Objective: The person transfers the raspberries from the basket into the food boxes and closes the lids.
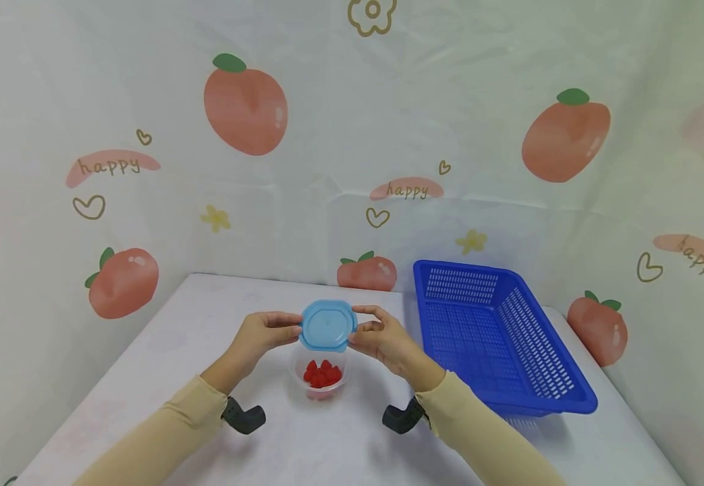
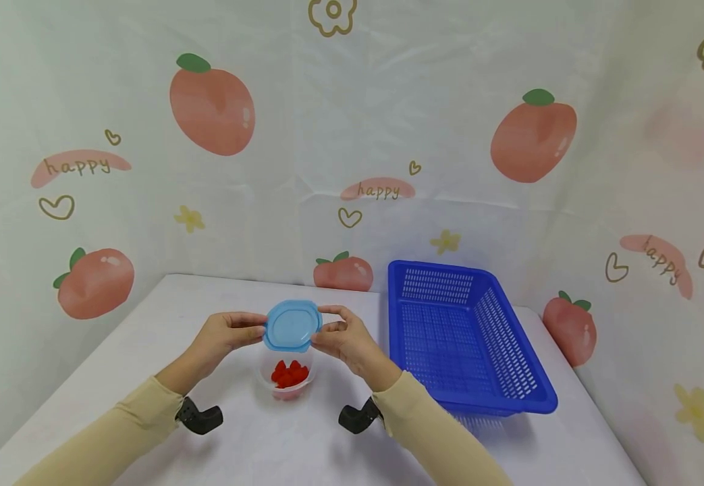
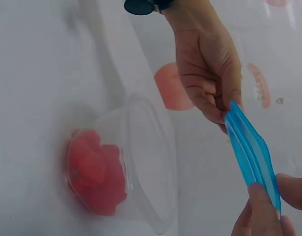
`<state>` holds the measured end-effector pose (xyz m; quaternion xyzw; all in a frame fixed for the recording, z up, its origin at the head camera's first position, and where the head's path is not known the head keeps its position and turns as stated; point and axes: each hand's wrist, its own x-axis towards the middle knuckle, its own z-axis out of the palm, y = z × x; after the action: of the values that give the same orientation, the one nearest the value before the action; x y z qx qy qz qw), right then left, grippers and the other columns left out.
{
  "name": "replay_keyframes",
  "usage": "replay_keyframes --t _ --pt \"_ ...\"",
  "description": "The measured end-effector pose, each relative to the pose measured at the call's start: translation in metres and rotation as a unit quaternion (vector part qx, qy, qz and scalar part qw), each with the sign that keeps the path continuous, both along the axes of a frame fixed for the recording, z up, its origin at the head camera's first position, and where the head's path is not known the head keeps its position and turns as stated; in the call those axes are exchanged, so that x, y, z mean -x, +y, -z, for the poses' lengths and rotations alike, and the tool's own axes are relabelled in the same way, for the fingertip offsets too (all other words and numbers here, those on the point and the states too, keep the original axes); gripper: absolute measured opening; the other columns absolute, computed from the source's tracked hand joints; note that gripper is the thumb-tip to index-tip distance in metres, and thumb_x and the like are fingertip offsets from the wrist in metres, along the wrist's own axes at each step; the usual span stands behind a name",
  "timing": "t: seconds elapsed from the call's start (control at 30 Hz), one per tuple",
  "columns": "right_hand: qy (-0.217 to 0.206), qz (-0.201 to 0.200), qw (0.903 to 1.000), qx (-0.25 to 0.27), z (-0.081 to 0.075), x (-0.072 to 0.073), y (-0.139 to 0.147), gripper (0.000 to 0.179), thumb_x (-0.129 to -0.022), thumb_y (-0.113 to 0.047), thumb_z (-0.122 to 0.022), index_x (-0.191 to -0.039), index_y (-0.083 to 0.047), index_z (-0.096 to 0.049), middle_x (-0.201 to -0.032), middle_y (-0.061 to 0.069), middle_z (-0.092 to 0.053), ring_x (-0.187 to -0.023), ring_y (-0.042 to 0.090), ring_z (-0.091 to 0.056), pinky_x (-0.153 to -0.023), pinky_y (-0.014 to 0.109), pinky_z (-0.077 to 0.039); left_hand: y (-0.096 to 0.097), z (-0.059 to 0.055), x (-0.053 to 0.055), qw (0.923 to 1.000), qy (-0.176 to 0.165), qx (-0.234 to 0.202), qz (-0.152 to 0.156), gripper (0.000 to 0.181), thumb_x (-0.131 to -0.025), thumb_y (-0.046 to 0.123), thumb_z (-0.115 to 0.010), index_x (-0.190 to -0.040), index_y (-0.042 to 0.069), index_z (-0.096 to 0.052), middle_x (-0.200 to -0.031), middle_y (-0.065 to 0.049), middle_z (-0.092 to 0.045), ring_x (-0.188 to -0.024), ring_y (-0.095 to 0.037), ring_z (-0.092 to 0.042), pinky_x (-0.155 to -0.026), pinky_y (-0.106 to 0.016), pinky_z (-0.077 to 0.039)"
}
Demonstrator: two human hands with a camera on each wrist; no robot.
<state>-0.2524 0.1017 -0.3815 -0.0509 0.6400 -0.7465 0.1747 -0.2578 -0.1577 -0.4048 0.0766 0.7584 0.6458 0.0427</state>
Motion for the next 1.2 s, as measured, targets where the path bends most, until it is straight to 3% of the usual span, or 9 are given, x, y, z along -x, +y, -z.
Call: replay_keyframes --t 0.27,0.43,0.7,0.97,1.2 --pt "0.012 0.001 0.9988 -0.047 0.01 -0.008 -0.001 0.064 -0.085 0.005 -0.067 -0.143 -0.008 -0.043 -0.09 0.006 -0.052 -0.085 0.016 -0.067 -0.09 0.041 -0.054 -0.002 0.004 -0.005 0.9998 -0.016 0.012 0.008 0.039 -0.085 0.015 -0.074 -0.117 -0.005 -0.064 -0.106 -0.013 -0.07 -0.094 -0.022 -0.071 -0.085 -0.038 -0.057" --pt "0.03 -0.004 0.9964 -0.079 0.019 -0.014 -0.001 0.065 -0.083 0.003 -0.07 -0.142 -0.005 -0.043 -0.088 0.005 -0.053 -0.084 0.015 -0.066 -0.087 0.041 -0.057 -0.001 0.005 -0.009 0.9989 -0.04 0.025 -0.002 0.038 -0.084 0.012 -0.075 -0.117 -0.005 -0.064 -0.097 -0.01 -0.071 -0.089 -0.022 -0.072 -0.081 -0.037 -0.059" --pt "0.06 -0.009 0.9907 -0.122 0.034 -0.02 -0.002 0.066 -0.08 -0.002 -0.073 -0.141 -0.002 -0.045 -0.083 0.003 -0.055 -0.076 0.012 -0.059 -0.078 0.028 -0.059 -0.002 0.009 -0.011 0.9977 -0.053 0.043 0.006 0.042 -0.082 0.009 -0.076 -0.118 -0.006 -0.061 -0.089 -0.009 -0.072 -0.079 -0.019 -0.071 -0.076 -0.035 -0.06" --pt "0.046 -0.01 0.9927 -0.111 0.042 -0.023 -0.006 0.067 -0.079 0.001 -0.072 -0.14 0.0 -0.045 -0.081 0.002 -0.055 -0.071 0.01 -0.06 -0.073 0.027 -0.058 -0.003 0.012 -0.013 0.9964 -0.054 0.06 0.024 0.039 -0.082 0.004 -0.074 -0.117 -0.008 -0.061 -0.084 -0.007 -0.071 -0.076 -0.017 -0.069 -0.075 -0.035 -0.06" --pt "0.047 -0.01 0.9908 -0.127 0.045 -0.024 -0.008 0.067 -0.079 -0.001 -0.073 -0.139 0.0 -0.045 -0.084 0.004 -0.055 -0.072 0.01 -0.061 -0.075 0.03 -0.059 -0.002 0.014 -0.013 0.995 -0.059 0.079 0.014 0.036 -0.081 0.002 -0.074 -0.115 -0.007 -0.063 -0.078 -0.005 -0.069 -0.075 -0.018 -0.069 -0.073 -0.034 -0.06"
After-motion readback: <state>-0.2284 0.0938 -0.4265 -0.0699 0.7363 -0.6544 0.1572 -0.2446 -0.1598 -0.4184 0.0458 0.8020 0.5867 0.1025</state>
